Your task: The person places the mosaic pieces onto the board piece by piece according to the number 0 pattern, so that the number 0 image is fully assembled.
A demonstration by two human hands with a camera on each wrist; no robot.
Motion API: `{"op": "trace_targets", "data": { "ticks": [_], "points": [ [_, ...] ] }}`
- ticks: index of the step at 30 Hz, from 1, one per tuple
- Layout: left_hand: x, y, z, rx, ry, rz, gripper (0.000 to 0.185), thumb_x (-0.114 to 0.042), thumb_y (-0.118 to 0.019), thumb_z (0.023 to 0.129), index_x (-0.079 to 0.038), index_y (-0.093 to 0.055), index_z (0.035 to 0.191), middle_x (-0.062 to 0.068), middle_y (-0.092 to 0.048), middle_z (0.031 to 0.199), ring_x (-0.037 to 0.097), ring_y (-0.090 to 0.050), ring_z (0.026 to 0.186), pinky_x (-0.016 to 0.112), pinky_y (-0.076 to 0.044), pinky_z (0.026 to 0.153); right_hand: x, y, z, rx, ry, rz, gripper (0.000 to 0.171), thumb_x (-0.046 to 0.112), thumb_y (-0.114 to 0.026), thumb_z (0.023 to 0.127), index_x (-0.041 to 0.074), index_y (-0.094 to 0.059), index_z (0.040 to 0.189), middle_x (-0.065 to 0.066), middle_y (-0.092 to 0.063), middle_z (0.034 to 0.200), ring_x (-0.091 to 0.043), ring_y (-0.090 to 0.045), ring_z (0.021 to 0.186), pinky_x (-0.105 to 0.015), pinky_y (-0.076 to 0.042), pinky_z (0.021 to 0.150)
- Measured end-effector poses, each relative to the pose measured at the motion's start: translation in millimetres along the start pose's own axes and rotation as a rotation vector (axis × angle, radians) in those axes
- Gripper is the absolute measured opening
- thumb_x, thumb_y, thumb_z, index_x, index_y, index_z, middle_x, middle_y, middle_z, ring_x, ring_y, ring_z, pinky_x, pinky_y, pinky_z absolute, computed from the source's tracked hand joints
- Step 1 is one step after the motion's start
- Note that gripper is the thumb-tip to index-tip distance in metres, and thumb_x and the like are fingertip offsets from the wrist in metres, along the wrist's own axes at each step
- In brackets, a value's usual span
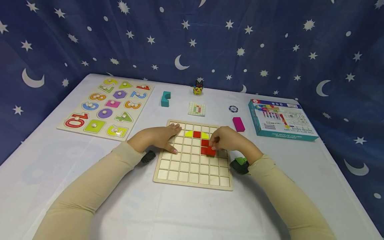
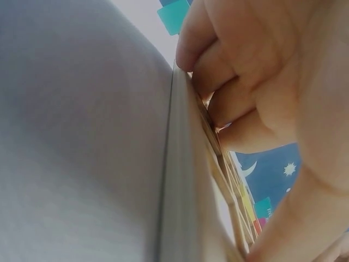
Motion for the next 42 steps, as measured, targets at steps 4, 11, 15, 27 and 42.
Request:
{"op": "trace_targets", "data": {
  "ticks": [4,11,15,27,42],
  "points": [
    [-0.9,0.5,-1.3,0.003,0.002,0.000,0.097,-0.044,-0.067,0.079,-0.003,-0.012,0.148,0.014,-0.005,0.155,0.031,-0.003,0.142,0.047,-0.013,0.114,7.9,-6.7,2.6,0.023,0.017,0.027,0.006,0.000,-0.068,0.079,0.005,-0.071,0.082,-0.001,-0.063,0.073,-0.012,-0.053,0.064,-0.022,-0.047,0.059],
    [-1.7,1.3,-2.9,-0.003,-0.007,0.009,0.097,-0.044,-0.067,0.079,-0.001,-0.013,0.147,0.016,-0.006,0.154,0.033,-0.004,0.142,0.047,-0.013,0.114,13.0,-17.9,6.0,0.044,0.019,-0.011,0.007,0.002,-0.069,0.079,0.009,-0.071,0.079,0.000,-0.062,0.074,-0.014,-0.051,0.071,-0.023,-0.044,0.061],
    [-2.1,1.4,-2.4,-0.008,-0.010,0.014,0.097,-0.044,-0.067,0.079,-0.001,-0.013,0.147,0.016,-0.006,0.154,0.033,-0.004,0.142,0.047,-0.013,0.114,14.7,-22.0,5.5,0.055,0.024,-0.007,0.007,0.002,-0.069,0.078,0.009,-0.071,0.078,0.000,-0.062,0.073,-0.014,-0.051,0.069,-0.023,-0.044,0.060],
    [-2.6,1.7,-2.4,-0.012,-0.009,0.006,0.097,-0.043,-0.068,0.079,0.000,-0.014,0.147,0.017,-0.007,0.154,0.034,-0.005,0.142,0.047,-0.013,0.114,15.8,-27.0,4.5,0.036,0.060,-0.045,0.007,0.002,-0.070,0.074,0.009,-0.071,0.076,0.003,-0.062,0.068,-0.010,-0.051,0.064,-0.022,-0.042,0.058],
    [-2.1,1.4,-2.5,-0.003,0.000,0.000,0.097,-0.043,-0.068,0.079,-0.001,-0.013,0.147,0.016,-0.006,0.154,0.032,-0.004,0.142,0.046,-0.013,0.114,13.7,-21.9,-1.9,0.003,0.053,-0.019,0.007,0.008,-0.073,0.076,0.010,-0.067,0.074,0.002,-0.055,0.065,-0.012,-0.048,0.064,-0.023,-0.040,0.056]
  ]
}}
Point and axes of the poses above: each hand's wrist, its own z-axis towards the middle knuckle, its own y-axis out of the back of the hand, x = y × z, the point moved 4 cm from there along z, towards the middle knuckle
